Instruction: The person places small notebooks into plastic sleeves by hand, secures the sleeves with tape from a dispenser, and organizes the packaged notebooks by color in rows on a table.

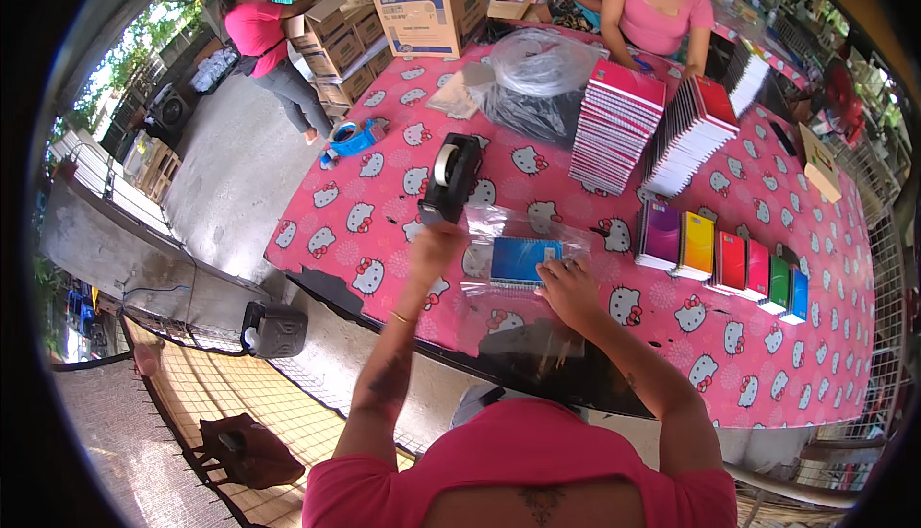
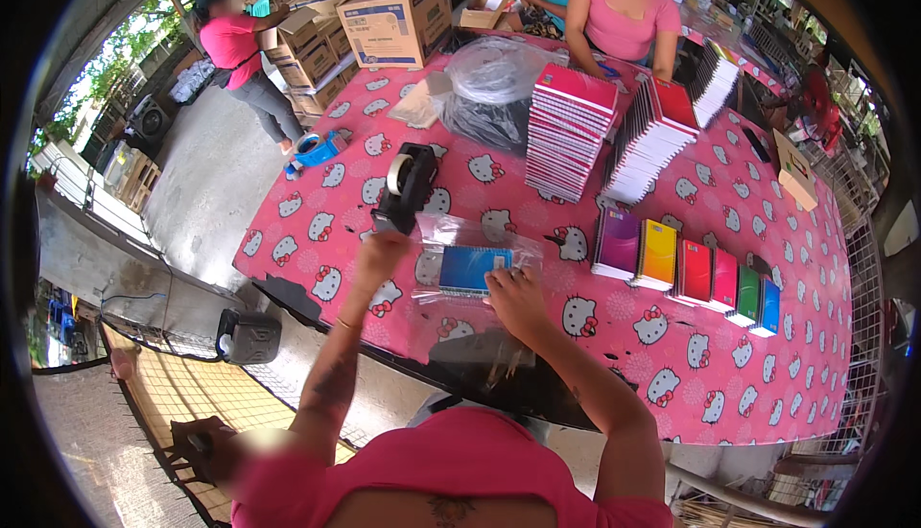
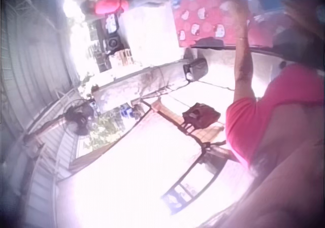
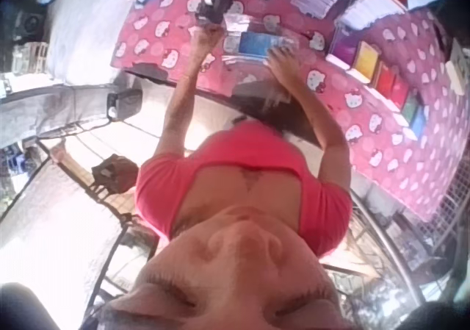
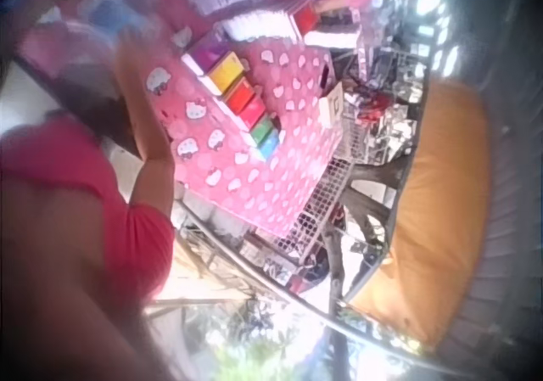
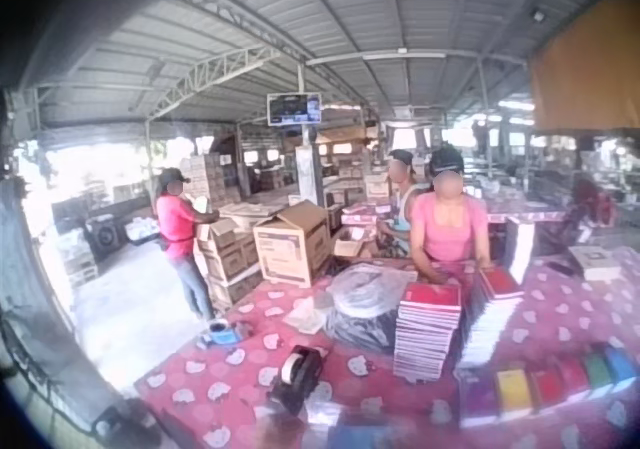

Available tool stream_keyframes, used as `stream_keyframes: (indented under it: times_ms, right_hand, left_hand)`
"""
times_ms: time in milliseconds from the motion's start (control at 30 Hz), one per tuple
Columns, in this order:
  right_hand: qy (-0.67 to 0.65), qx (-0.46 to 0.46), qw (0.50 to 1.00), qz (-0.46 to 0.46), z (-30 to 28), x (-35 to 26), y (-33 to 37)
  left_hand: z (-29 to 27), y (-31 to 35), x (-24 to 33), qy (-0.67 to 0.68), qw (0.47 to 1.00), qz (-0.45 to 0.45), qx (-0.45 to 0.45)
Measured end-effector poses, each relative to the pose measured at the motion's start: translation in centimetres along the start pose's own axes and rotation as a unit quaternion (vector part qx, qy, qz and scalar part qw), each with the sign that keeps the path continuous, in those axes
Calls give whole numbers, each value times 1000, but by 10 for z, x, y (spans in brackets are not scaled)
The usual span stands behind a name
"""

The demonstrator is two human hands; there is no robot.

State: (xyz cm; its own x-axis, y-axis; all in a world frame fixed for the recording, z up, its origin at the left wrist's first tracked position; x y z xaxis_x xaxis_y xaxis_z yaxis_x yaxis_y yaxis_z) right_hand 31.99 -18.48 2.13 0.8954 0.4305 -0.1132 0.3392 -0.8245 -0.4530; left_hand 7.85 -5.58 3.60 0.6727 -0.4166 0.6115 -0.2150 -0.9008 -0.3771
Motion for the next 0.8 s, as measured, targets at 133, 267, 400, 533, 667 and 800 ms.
stream_keyframes:
  times_ms: [133,267,400,533,667,800]
  right_hand:
    - [-3,-8,1000,11,1,7,5]
    - [-6,-39,999,10,2,6,5]
    - [-87,-61,994,37,-21,1,-5]
    - [-58,-54,997,-15,-15,13,-27]
    - [-87,-203,973,68,31,91,-81]
    - [-52,-423,901,78,23,81,-104]
  left_hand:
    - [72,26,89,30,981,-128,-145]
    - [98,28,86,-202,960,-89,-175]
    - [90,41,75,-222,963,-38,-150]
    - [77,51,94,-230,965,35,-122]
    - [84,80,136,-165,957,236,-37]
    - [88,96,129,-211,952,217,-37]
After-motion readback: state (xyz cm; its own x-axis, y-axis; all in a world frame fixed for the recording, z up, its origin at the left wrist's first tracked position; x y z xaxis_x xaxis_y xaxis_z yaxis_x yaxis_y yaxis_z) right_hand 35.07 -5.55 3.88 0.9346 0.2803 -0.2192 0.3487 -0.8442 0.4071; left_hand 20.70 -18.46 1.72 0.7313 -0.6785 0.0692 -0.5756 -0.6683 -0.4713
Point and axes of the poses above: each hand's wrist, its own y-axis away from the middle knuckle, its own z-axis out of the palm, x = y × z, the point moved 5 cm from there along -y, towards the middle knuckle, and after that the axes turned 5 degrees about -y, right-handed, at the moved point
